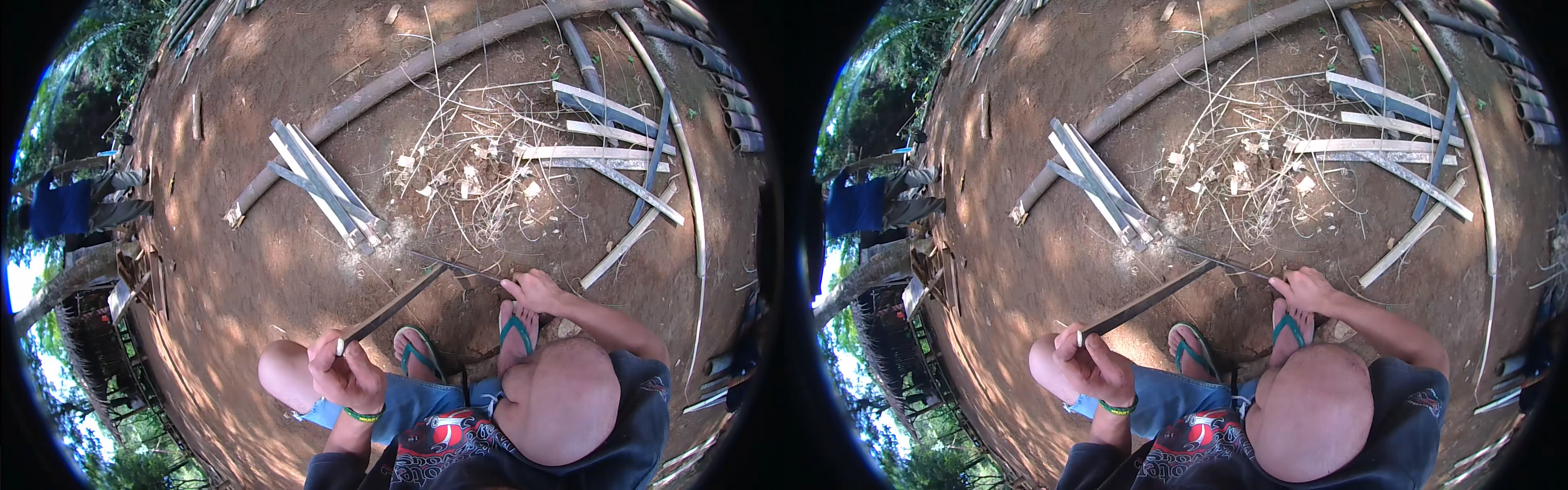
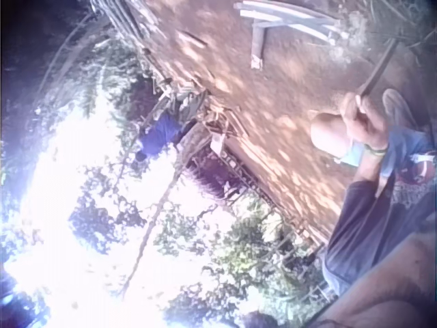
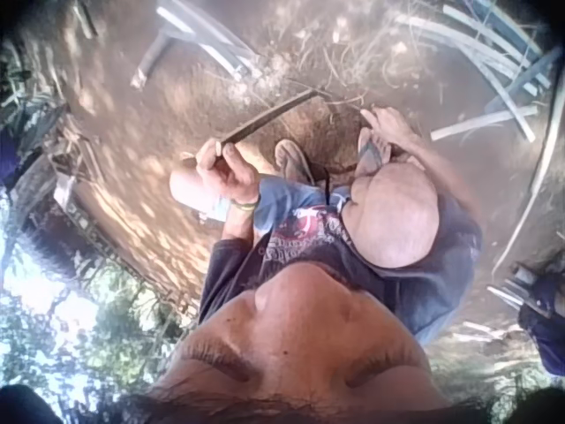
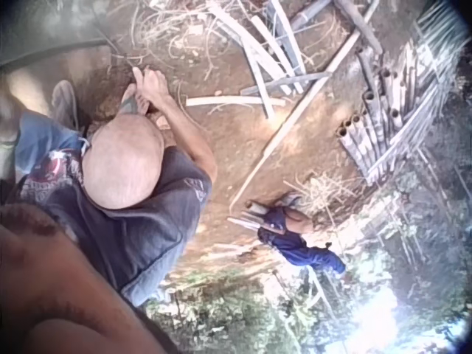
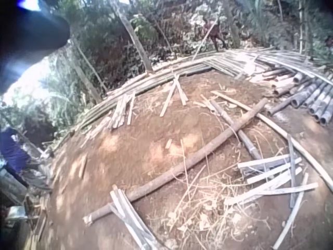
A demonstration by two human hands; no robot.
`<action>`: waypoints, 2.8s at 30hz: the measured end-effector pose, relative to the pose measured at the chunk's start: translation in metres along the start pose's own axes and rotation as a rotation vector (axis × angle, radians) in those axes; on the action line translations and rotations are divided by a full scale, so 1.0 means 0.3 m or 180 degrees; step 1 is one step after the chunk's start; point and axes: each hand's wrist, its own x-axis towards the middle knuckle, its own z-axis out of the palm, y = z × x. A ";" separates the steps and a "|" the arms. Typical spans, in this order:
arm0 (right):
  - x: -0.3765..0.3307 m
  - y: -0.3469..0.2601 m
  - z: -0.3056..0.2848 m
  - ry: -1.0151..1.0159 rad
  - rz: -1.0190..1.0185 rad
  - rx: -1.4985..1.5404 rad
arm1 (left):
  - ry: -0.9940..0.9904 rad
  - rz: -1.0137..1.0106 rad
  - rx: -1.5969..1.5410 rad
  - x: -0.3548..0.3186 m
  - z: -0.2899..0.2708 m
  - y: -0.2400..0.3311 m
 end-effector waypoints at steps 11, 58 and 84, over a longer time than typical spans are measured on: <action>0.086 -0.116 -0.054 0.0623 -0.0113 0.0184 | 0.0004 0.0170 0.0236 0.102 0.018 0.044; -0.153 -0.199 -0.045 0.0834 -0.0824 0.0536 | 0.0011 0.0113 0.0200 -0.019 0.063 0.011; -0.010 -0.289 0.036 0.0721 -0.0841 0.1076 | 0.1019 -0.0392 -0.0017 -0.003 0.056 0.069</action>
